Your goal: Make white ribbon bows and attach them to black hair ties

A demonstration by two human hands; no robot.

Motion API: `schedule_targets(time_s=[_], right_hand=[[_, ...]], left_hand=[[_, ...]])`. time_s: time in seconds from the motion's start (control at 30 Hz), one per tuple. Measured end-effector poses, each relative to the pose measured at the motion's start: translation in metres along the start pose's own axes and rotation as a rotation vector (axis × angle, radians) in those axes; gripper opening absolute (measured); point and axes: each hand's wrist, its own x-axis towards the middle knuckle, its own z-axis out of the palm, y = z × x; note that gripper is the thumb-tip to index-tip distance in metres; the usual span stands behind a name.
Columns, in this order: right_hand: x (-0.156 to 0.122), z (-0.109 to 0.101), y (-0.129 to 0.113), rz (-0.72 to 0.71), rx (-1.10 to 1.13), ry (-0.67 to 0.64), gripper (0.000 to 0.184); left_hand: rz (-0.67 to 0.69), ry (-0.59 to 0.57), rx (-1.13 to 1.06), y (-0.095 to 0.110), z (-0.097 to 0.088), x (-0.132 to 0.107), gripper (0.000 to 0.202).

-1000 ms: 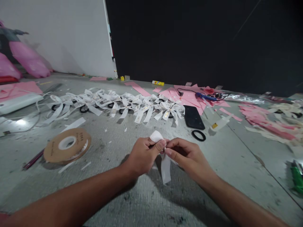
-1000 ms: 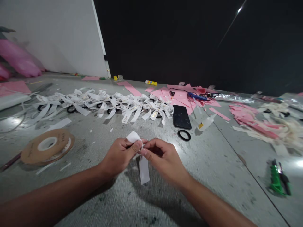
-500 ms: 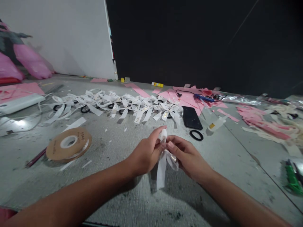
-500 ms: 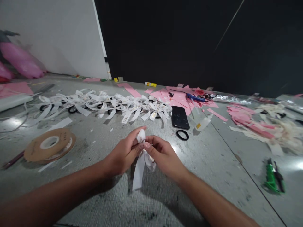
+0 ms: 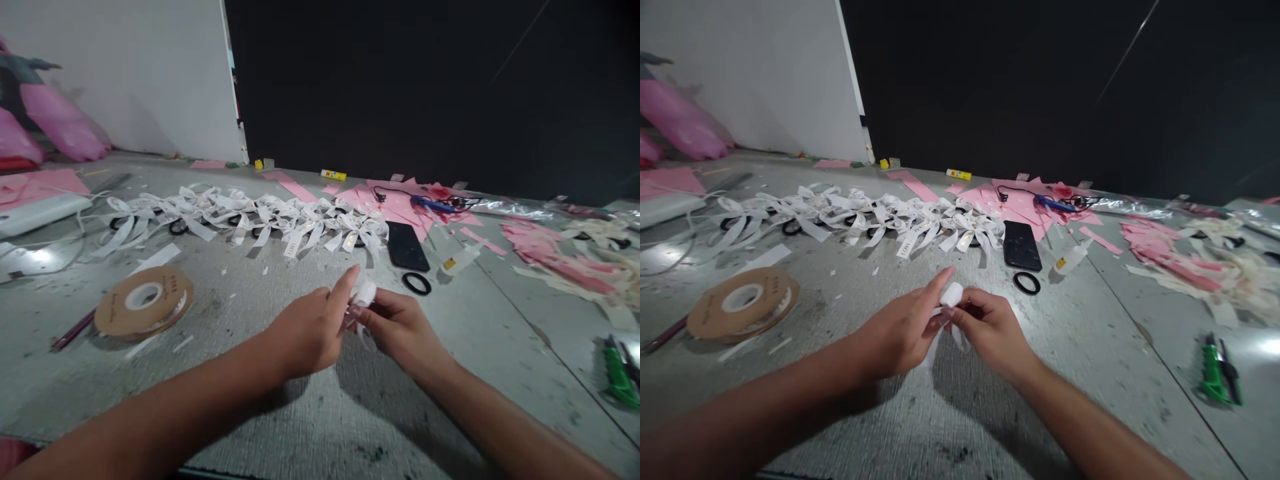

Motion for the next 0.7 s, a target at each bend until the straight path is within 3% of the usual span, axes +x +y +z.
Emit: schedule_targets(time_s=[0.23, 0.37, 0.57, 0.7], right_hand=[[0.001, 0.009, -0.003, 0.189, 0.334, 0.159, 0.029], [0.001, 0.007, 0.002, 0.155, 0.322, 0.117, 0.026], [0.001, 0.003, 0.004, 0.186, 0.244, 0.097, 0.030], [0.002, 0.003, -0.008, 0.246, 0.298, 0.049, 0.036]], left_hand=[[-0.118, -0.078, 0.240, 0.017, 0.004, 0.001, 0.061], [-0.187, -0.121, 0.223, 0.014, 0.002, 0.005, 0.033], [-0.040, -0.114, 0.128, -0.001, -0.006, 0.007, 0.021], [0.040, -0.222, 0.156, -0.003, -0.015, 0.009, 0.012]])
